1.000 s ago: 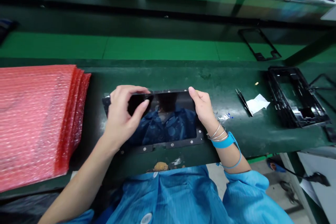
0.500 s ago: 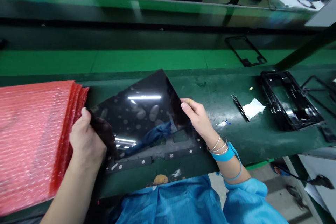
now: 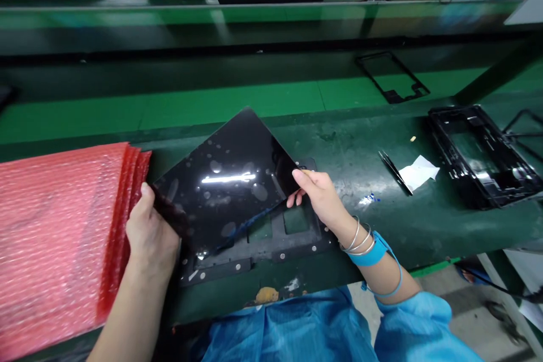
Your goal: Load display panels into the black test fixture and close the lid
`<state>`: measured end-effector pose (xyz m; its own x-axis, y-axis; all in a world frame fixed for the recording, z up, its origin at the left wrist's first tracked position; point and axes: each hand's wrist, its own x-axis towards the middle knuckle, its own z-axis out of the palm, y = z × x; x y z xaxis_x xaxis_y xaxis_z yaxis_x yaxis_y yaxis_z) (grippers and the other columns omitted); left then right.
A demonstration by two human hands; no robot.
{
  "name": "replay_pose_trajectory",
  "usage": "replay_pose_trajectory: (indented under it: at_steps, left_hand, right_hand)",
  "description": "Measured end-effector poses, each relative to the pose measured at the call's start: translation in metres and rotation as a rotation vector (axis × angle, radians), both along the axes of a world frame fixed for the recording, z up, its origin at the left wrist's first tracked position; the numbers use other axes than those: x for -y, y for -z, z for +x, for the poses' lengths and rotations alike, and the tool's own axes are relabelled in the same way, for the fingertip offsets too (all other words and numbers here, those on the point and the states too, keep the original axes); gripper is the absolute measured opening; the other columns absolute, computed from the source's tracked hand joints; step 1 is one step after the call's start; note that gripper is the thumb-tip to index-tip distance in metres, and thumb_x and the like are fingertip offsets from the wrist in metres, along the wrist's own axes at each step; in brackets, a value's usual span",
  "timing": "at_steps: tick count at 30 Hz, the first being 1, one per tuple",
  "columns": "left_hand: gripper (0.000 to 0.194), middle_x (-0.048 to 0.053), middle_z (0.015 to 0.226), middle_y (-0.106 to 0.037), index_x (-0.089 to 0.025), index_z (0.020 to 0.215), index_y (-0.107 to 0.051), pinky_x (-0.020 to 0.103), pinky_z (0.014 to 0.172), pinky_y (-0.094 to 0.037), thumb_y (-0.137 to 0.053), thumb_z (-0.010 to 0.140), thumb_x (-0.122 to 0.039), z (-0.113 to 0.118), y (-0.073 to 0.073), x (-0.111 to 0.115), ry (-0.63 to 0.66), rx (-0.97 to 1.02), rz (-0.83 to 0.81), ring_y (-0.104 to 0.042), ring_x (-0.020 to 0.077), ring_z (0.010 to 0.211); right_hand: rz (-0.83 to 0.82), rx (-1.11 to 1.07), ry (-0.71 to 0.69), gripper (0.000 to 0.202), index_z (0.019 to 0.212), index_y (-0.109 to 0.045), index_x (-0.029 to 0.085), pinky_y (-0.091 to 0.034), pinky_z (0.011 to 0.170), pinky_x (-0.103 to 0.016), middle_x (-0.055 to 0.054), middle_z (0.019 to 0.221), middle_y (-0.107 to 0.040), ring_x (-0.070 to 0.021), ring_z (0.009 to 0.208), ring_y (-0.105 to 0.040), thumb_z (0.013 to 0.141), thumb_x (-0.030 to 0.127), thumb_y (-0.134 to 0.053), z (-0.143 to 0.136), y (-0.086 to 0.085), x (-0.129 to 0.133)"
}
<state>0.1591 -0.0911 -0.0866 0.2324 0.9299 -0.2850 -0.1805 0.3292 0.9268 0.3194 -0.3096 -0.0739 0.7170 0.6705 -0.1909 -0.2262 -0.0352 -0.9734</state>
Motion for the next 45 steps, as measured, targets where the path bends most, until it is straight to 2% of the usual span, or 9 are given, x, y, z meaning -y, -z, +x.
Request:
replay_pose_trajectory:
  at_steps: [4, 9, 12, 20, 25, 29, 34, 38, 45]
  left_hand:
    - [0.035, 0.005, 0.090, -0.077, -0.016, 0.089, -0.072, 0.028, 0.074, -0.060, -0.078, 0.077, -0.048, 0.003, -0.006, 0.009, 0.149, 0.076, -0.065, -0.073, 0.0204, 0.084]
    - [0.045, 0.011, 0.089, -0.077, -0.013, 0.093, -0.072, 0.029, 0.064, -0.059, -0.090, 0.061, -0.040, -0.004, -0.010, 0.019, 0.666, 0.049, -0.115, -0.074, 0.0262, 0.081]
    - [0.040, 0.012, 0.082, -0.076, -0.012, 0.092, -0.069, 0.028, 0.062, -0.057, -0.089, 0.065, -0.035, -0.007, -0.012, 0.022, 0.801, 0.045, -0.077, -0.074, 0.0263, 0.076]
    - [0.036, 0.011, 0.078, -0.074, -0.011, 0.082, -0.066, 0.026, 0.059, -0.054, -0.086, 0.069, -0.037, -0.010, -0.011, 0.029, 0.650, 0.096, -0.097, -0.075, 0.0253, 0.075]
    - [0.043, 0.008, 0.065, -0.068, -0.014, 0.068, -0.055, 0.026, 0.056, -0.052, -0.091, 0.063, -0.037, -0.012, -0.007, 0.031, 0.538, 0.151, -0.122, -0.074, 0.0263, 0.069]
    - [0.042, 0.014, 0.084, -0.075, -0.014, 0.076, -0.058, 0.026, 0.059, -0.053, -0.090, 0.065, -0.040, -0.013, -0.014, 0.024, 0.510, 0.232, -0.123, -0.074, 0.0243, 0.074]
    - [0.058, 0.017, 0.105, -0.076, -0.015, 0.113, -0.061, 0.029, 0.067, -0.054, -0.083, 0.071, -0.047, -0.015, -0.018, 0.017, 0.440, 0.330, -0.068, -0.073, 0.0242, 0.086]
    - [0.051, 0.017, 0.090, -0.076, -0.010, 0.106, -0.066, 0.029, 0.066, -0.052, -0.079, 0.072, -0.046, -0.019, -0.016, 0.017, 0.510, 0.291, -0.060, -0.070, 0.0225, 0.076]
    - [0.035, 0.013, 0.076, -0.074, -0.013, 0.081, -0.072, 0.030, 0.065, -0.050, -0.081, 0.071, -0.045, -0.022, -0.022, 0.017, 0.576, 0.289, -0.104, -0.066, 0.0209, 0.067]
  right_hand:
    - [0.039, -0.106, 0.152, 0.054, 0.057, -0.058, 0.020, -0.042, 0.043, -0.027, -0.001, 0.046, -0.058, -0.0150, 0.042, -0.057, 0.067, 0.070, -0.076, 0.012, 0.009, 0.001]
    - [0.116, -0.066, 0.287, 0.046, 0.065, -0.067, 0.020, -0.043, 0.046, -0.027, -0.002, 0.054, -0.063, -0.0138, 0.046, -0.056, 0.069, 0.064, -0.077, 0.027, 0.021, 0.005]
    - [0.112, -0.014, 0.274, 0.048, 0.064, -0.067, 0.019, -0.043, 0.046, -0.028, -0.004, 0.055, -0.064, -0.0134, 0.047, -0.054, 0.073, 0.066, -0.073, 0.031, 0.024, 0.006]
    - [0.021, 0.033, 0.151, 0.048, 0.067, -0.067, 0.019, -0.045, 0.047, -0.029, -0.006, 0.059, -0.067, -0.0143, 0.050, -0.055, 0.076, 0.066, -0.069, 0.030, 0.024, 0.005]
    - [0.025, 0.011, 0.207, 0.046, 0.077, -0.063, 0.021, -0.046, 0.045, -0.027, 0.001, 0.063, -0.066, -0.0136, 0.050, -0.059, 0.060, 0.058, -0.085, 0.035, 0.015, -0.003]
    - [0.024, 0.022, 0.209, 0.052, 0.076, -0.059, 0.022, -0.050, 0.046, -0.027, 0.003, 0.060, -0.062, -0.0147, 0.050, -0.061, 0.053, 0.056, -0.090, 0.056, 0.007, -0.036]
    - [0.007, 0.056, 0.297, 0.042, 0.077, -0.050, 0.023, -0.055, 0.054, -0.025, 0.004, 0.056, -0.058, -0.0160, 0.058, -0.067, 0.071, 0.049, -0.083, 0.095, 0.002, -0.105]
    - [-0.094, 0.121, 0.391, 0.025, 0.082, -0.051, 0.021, -0.052, 0.054, -0.022, 0.003, 0.062, -0.059, -0.0117, 0.058, -0.064, 0.090, 0.038, -0.068, 0.126, 0.006, -0.140]
    - [-0.472, 0.409, 0.556, 0.033, 0.115, -0.064, 0.016, -0.056, 0.085, -0.040, -0.007, 0.112, -0.067, -0.0184, 0.095, -0.065, 0.096, 0.043, -0.060, 0.170, 0.022, -0.118]
